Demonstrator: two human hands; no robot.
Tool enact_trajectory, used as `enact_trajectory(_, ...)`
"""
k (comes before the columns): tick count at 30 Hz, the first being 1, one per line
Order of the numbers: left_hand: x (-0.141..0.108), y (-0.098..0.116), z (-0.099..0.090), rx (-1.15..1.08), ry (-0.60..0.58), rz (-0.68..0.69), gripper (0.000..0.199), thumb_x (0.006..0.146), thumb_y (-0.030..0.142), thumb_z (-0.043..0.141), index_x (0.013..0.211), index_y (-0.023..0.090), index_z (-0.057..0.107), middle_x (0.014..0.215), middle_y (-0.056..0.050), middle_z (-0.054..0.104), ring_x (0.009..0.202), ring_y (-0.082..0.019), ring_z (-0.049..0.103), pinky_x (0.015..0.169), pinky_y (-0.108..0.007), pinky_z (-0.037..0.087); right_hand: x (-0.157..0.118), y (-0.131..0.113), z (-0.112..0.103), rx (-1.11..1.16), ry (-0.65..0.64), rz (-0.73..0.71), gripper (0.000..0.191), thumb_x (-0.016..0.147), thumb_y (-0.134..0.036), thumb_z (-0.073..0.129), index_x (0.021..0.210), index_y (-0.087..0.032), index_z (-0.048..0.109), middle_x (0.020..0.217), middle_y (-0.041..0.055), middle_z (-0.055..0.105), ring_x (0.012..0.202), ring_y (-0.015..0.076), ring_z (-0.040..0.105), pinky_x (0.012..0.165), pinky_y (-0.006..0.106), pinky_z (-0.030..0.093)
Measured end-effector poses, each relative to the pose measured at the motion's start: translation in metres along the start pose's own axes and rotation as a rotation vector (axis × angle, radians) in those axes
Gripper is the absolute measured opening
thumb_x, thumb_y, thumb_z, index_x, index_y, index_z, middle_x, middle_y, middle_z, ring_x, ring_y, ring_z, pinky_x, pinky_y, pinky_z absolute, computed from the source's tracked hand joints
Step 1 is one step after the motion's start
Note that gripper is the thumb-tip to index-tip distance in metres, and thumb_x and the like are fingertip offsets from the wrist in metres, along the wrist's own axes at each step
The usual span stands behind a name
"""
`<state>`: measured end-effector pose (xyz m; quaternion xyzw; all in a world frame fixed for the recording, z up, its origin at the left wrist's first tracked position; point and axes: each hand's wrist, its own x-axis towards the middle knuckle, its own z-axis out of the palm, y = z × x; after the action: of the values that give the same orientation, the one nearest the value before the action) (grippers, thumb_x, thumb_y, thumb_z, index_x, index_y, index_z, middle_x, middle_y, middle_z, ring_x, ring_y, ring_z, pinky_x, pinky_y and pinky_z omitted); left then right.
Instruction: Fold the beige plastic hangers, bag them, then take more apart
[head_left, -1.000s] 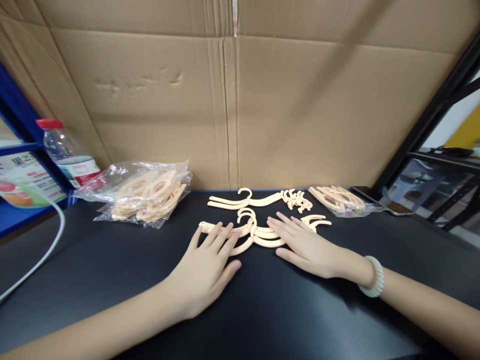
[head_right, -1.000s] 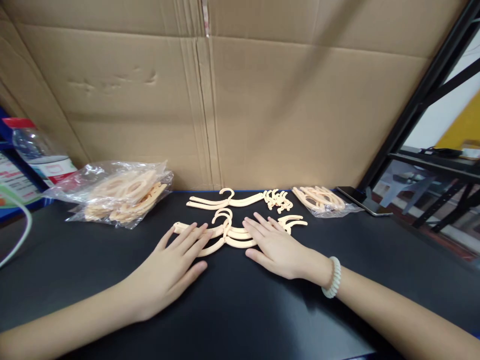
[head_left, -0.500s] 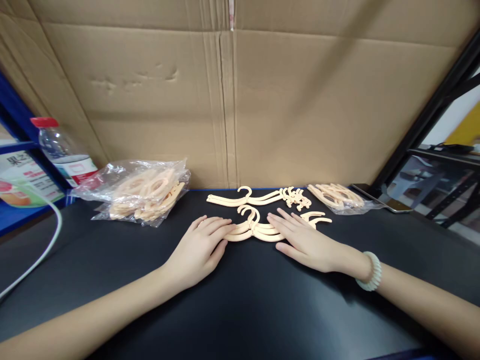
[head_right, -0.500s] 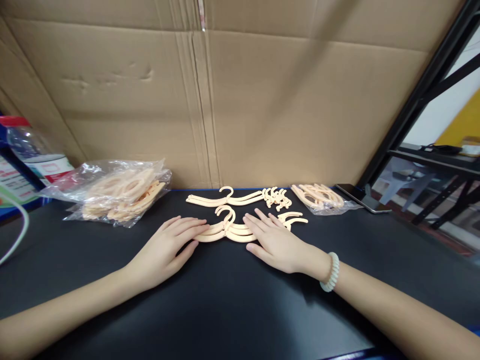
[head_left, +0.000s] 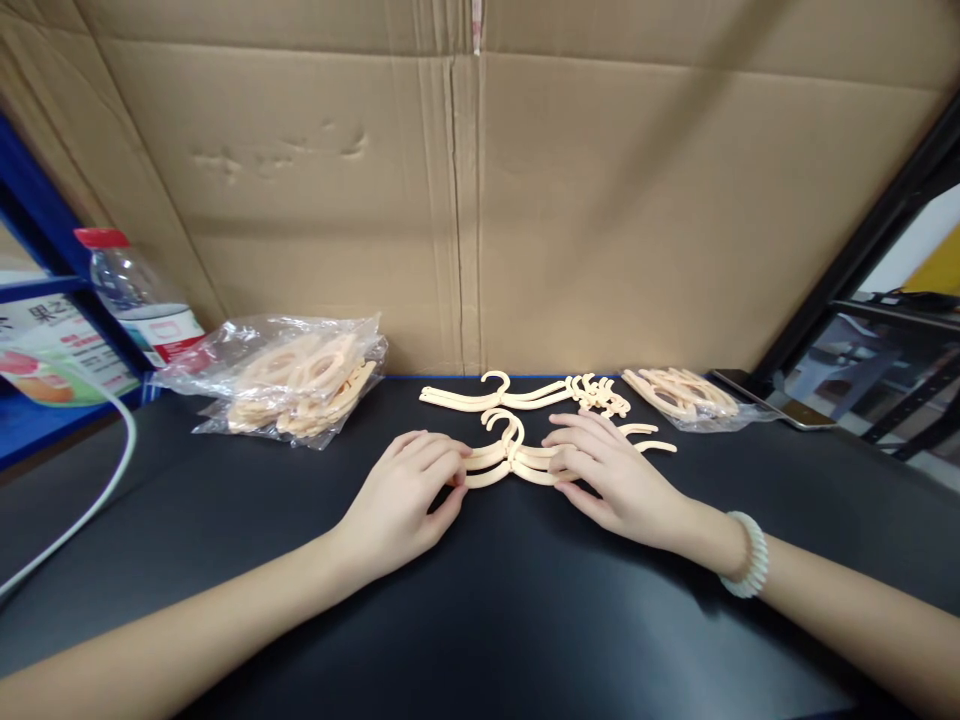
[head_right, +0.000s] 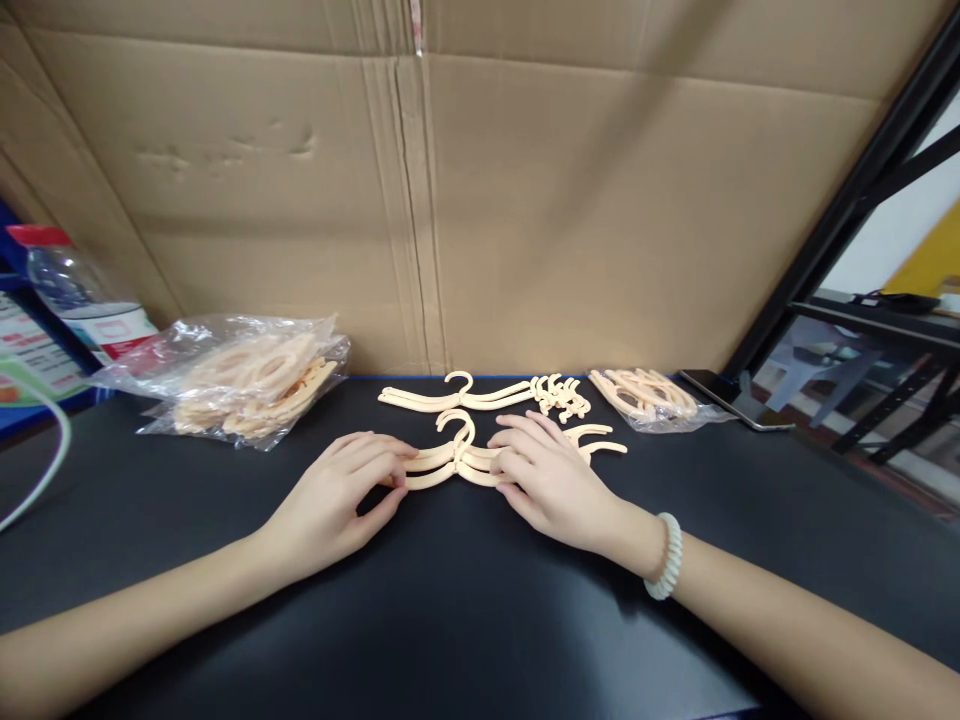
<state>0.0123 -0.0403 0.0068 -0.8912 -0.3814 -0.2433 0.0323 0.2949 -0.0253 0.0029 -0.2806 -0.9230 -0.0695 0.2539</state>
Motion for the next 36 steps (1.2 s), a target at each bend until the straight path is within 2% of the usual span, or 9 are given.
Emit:
enact_trajectory(3,0.0004,0.0015,-0.0011,0.025,0.006,-0.016,0.009,0.086,0.015,0.048,0.083,0.022,0.054,0.103,-0.004,0.068,0.101,-0.021,0.061,0.101,-0.047,0.036,-0.0001,0.0012,0.0014,0.008,0.028,-0.024,0.013,0.091,-0.014,0.049,0.09,-0.022,0.06,0.108,0.0067,0.065,0.122,0.0274,0.049,0.102,0.053,0.04)
enact_trajectory(8,0.0009,0.0011,-0.0012,0.037,0.01,-0.026,0.01,0.086,0.015,0.048,0.084,0.022,0.056,0.104,-0.004,0.069,0.1,-0.02,0.062,0.102,-0.047,0.035,-0.0003,0.0025,0.0023,0.0,0.03,-0.032,0.013,0.092,-0.015,0.05,0.089,-0.021,0.061,0.106,0.0061,0.065,0.12,0.0262,0.049,0.101,0.05,0.041)
enact_trajectory(16,0.0002,0.0002,-0.0006,0.059,0.027,-0.037,0.012,0.086,0.016,0.048,0.081,0.022,0.057,0.105,-0.004,0.07,0.099,-0.021,0.062,0.102,-0.048,0.036,-0.0011,0.0021,0.0021,0.002,0.071,-0.076,0.018,0.089,-0.013,0.052,0.097,-0.022,0.066,0.109,0.0067,0.067,0.119,0.027,0.051,0.101,0.053,0.041)
enact_trajectory(29,-0.0014,-0.003,0.0031,0.084,0.044,-0.014,0.013,0.089,0.014,0.046,0.087,0.022,0.057,0.105,-0.003,0.07,0.099,-0.021,0.063,0.101,-0.048,0.035,0.0,-0.0013,-0.0001,0.019,0.093,-0.06,0.017,0.088,-0.012,0.053,0.093,-0.021,0.066,0.106,0.0064,0.067,0.118,0.0276,0.051,0.1,0.05,0.041)
enact_trajectory(36,-0.0033,-0.0032,0.0043,0.084,0.073,-0.032,0.024,0.084,0.013,0.05,0.107,0.021,0.053,0.103,-0.004,0.069,0.098,-0.021,0.063,0.102,-0.046,0.036,-0.0001,-0.0012,-0.0004,0.019,0.097,-0.058,0.016,0.087,-0.012,0.053,0.092,-0.021,0.066,0.105,0.0064,0.067,0.117,0.0273,0.051,0.099,0.05,0.041)
